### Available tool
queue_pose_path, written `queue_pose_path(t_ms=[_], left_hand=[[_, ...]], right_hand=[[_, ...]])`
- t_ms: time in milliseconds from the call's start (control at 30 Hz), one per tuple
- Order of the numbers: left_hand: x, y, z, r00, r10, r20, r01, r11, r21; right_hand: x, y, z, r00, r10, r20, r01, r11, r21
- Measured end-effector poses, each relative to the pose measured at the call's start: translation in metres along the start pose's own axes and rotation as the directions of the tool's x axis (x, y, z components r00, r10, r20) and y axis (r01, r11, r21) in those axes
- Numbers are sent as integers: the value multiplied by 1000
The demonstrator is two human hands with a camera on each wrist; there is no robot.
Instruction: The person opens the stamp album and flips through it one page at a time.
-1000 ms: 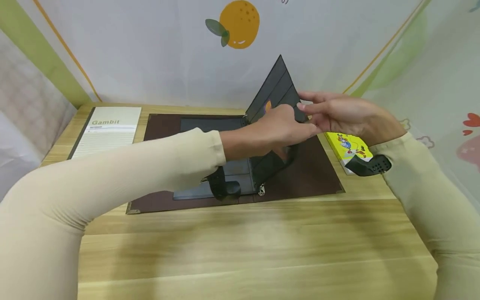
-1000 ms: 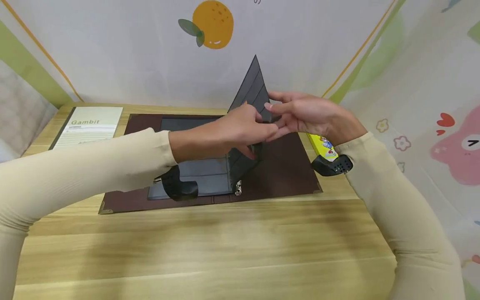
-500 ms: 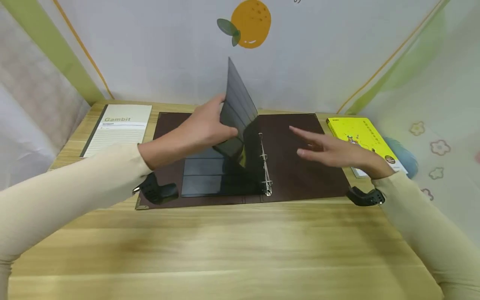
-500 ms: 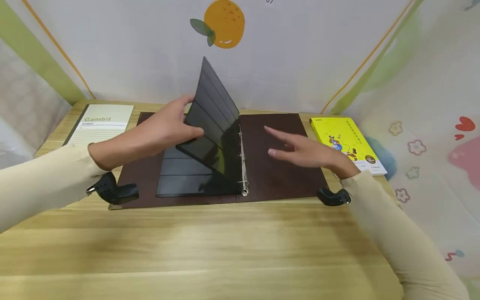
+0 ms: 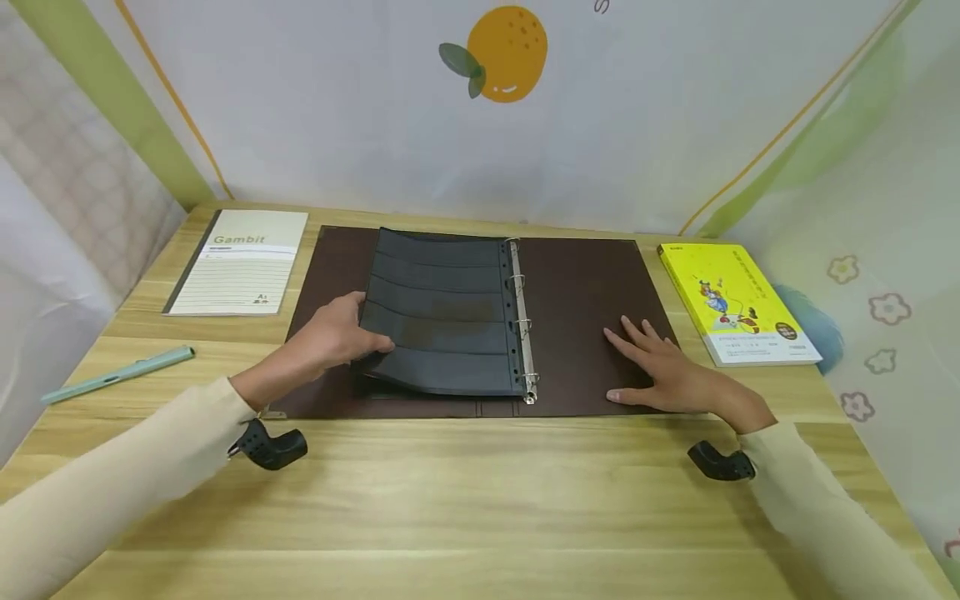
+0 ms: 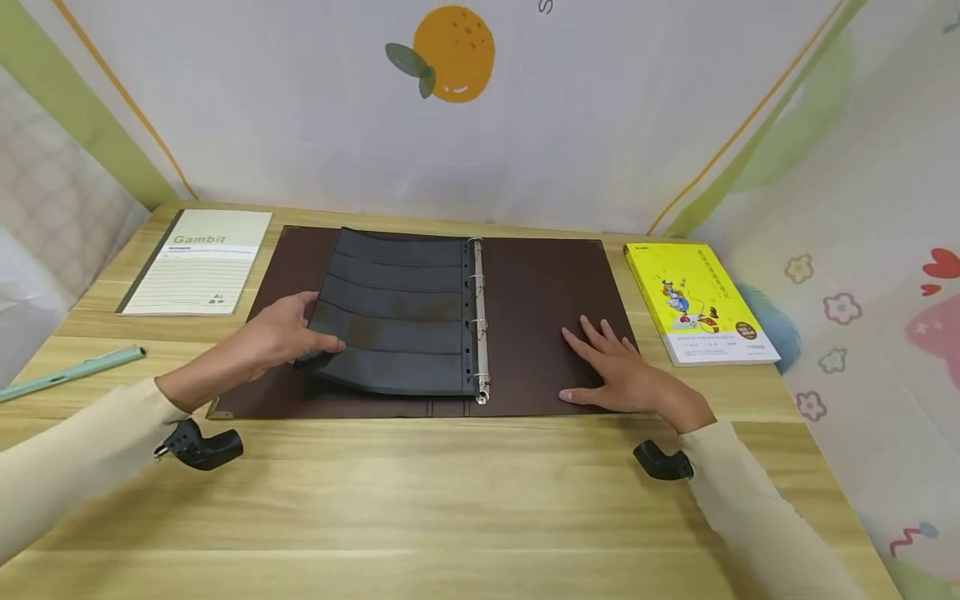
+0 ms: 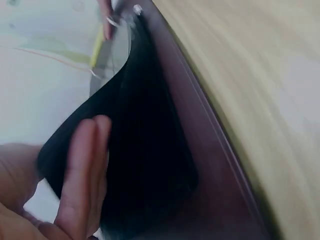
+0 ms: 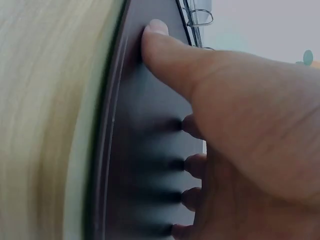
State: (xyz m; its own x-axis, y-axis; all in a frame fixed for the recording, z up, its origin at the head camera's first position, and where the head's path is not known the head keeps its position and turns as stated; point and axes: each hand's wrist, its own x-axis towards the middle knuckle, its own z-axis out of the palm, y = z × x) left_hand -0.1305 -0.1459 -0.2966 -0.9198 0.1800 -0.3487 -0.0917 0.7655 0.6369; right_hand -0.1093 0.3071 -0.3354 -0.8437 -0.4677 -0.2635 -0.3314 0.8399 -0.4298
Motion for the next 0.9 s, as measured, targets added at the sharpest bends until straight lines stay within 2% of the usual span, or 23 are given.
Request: queue_pose_path(t_ms=[67,133,233,300,400,467,500,533,600,633,700,767,833,900], left_hand=[[3,-4,4,1000,24,-18,-22,993,115],[3,-7,7,997,69,-46,-57,974,219],[0,-13,12,979,166,-122,-115,931,347],[-4,-17,17,952,242,-188,-144,894,423],[-8,-23,27,893,361,-268,-162,814,557],[-8,-26,34,848,458,-268,-196,740,643],[-7,-28,37,833,496,-246,-222,706,673],[-6,-30,40,826,524,-210,-252,676,693],[-3,-33,45,829,549,-108,-329,634,699],[-1,-35,47,840,541,-47,-368,631,683],[2,-40,51,874,481,60,-408,662,629],[5,-45,55,894,428,133,-417,686,595],[8,-49,60,900,401,169,-420,701,577],[12,-51,64,899,400,179,-428,709,561]], right_hand=[[0,1,5,1000,6,-1,-6,1000,18],[1,1,9,1000,9,-1,-9,999,32],[4,-1,12,1000,14,3,-14,999,42],[5,-3,14,1000,17,4,-17,999,42],[5,-7,16,1000,18,0,-18,999,46],[6,-10,18,1000,19,-4,-18,999,46],[6,-11,19,1000,17,-4,-17,999,48],[7,-12,21,1000,13,-4,-13,999,50],[6,-13,24,1000,16,-2,-16,999,43],[5,-14,26,1000,18,-2,-17,999,37],[4,-14,28,1000,20,-4,-20,999,31],[3,-14,30,1000,23,-8,-23,999,23],[1,-12,31,1000,28,-13,-28,999,19],[-1,-10,31,999,28,-19,-28,1000,12]])
